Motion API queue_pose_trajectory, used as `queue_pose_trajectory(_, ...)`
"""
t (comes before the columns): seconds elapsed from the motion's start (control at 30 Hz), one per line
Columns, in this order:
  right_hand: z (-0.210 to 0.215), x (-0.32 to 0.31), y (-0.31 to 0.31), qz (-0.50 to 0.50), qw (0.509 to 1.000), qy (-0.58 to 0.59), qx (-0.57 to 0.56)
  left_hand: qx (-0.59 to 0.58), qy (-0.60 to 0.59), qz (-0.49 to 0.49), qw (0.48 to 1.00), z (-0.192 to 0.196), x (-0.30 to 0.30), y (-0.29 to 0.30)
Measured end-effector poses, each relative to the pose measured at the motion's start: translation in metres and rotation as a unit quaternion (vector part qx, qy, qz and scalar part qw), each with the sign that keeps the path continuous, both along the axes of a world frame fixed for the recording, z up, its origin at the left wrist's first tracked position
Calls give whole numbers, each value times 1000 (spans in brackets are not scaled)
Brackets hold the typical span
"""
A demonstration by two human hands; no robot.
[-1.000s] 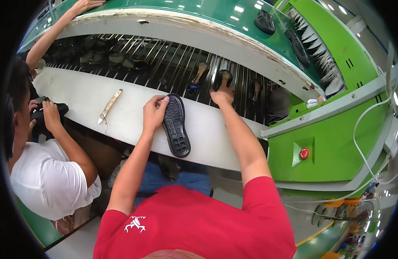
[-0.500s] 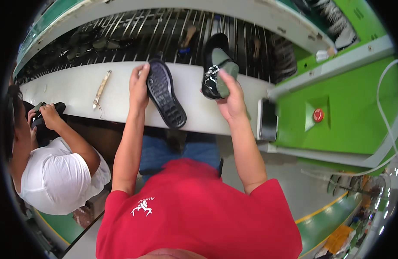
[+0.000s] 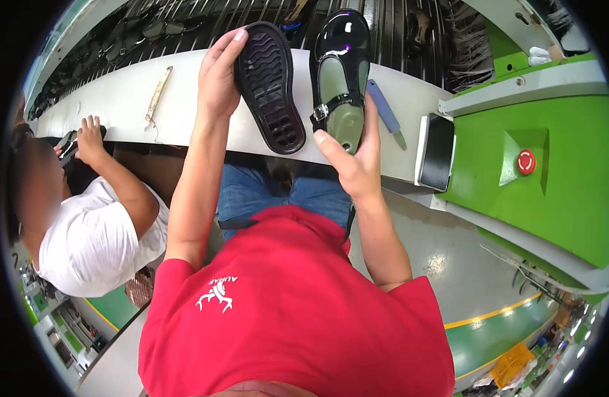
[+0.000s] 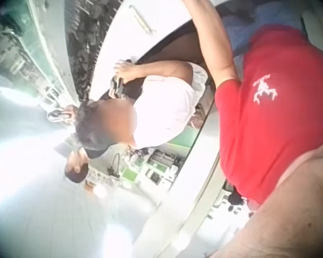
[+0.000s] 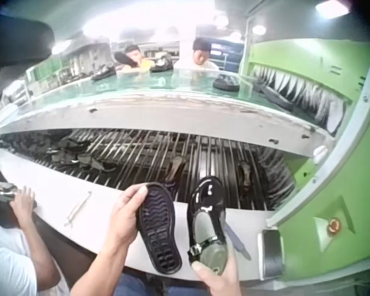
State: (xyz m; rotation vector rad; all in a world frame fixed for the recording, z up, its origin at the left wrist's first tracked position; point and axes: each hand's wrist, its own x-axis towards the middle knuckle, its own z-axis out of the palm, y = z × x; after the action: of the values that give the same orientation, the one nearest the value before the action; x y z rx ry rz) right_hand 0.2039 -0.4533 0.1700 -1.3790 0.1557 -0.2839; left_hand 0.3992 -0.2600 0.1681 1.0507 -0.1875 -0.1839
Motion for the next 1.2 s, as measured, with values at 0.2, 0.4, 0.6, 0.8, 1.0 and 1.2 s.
queue_pose_trajectory(0.2, 1, -15, 5, 27, 999, -43, -8, 15, -17, -22, 999, 8, -3, -5)
queue_pose_trajectory(0.4, 14, -32, 20, 63, 995, -31, -75, 19, -54, -53, 997, 26, -23, 0)
queue_pose_trajectory(0.6, 15, -51, 39, 88, 996, -25, -17, 55, -123, -85, 987, 36, -42, 7)
queue_pose_trajectory(0.8, 6, -44, 52, 29, 999, -35, -9, 74, -97, -70, 990, 40, -33, 12)
queue_pose_trajectory(1.0, 10, -35, 50, -1, 1000, -5, 4, -66, -10, -155, 986, 9, -2, 22)
queue_pose_trajectory(1.2, 11, -39, 58, 50, 997, -36, -52, 11, -145, -61, 987, 35, -37, 15)
